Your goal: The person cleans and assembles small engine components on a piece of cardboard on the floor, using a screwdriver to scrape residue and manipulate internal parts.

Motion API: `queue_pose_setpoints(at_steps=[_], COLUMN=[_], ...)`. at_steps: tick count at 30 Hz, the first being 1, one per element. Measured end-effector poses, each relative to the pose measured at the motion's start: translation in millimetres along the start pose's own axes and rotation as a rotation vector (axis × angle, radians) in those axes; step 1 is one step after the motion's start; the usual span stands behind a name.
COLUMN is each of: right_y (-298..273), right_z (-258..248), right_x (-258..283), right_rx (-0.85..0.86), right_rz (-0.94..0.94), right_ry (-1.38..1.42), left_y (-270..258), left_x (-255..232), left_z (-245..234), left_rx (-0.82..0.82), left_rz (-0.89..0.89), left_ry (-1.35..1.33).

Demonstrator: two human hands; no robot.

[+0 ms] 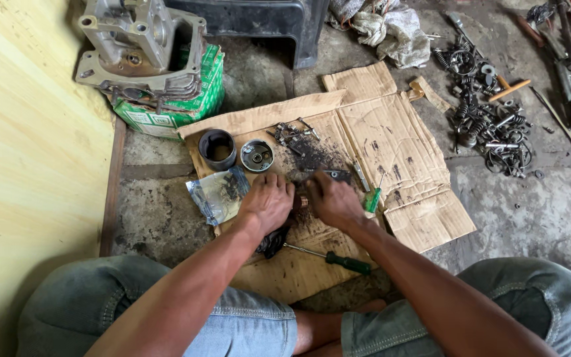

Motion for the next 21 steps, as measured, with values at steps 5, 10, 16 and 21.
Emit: queue_pose_setpoints(at_steps=[5, 10, 16, 21], right_y=[-3.6, -7.7, -5.4, -6.4], right_z=[11.4, 2.2, -1.6, 3.6], right_x=[-0.8, 5.9, 15.9, 16.0], right_rx=[0.008, -0.052, -0.219, 0.020], right_rz=[0.001, -0.006, -0.020, 0.158], right_ry=[-0.049, 0.005, -0.075, 0.001], left_y=[1.0, 7.9, 9.3, 11.3], left_x=[-2.6, -0.9, -4.1, -1.8], left_z=[3.0, 8.1, 11.3, 11.4], left_rx=[0.042, -0.005, -0.128, 0.060], left_rz=[0.009, -0.014, -0.018, 0.008], left_ry=[-0.009, -0.058, -0.043, -0.055])
Point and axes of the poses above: each hand's wrist, its own y-axis towards the middle knuckle, its own z-axis out of the palm, x = y × z, the point moved 2 cm from there along y, towards the middle knuckle, and after that the axes turned 8 degrees about x, right-handed, at the moved point
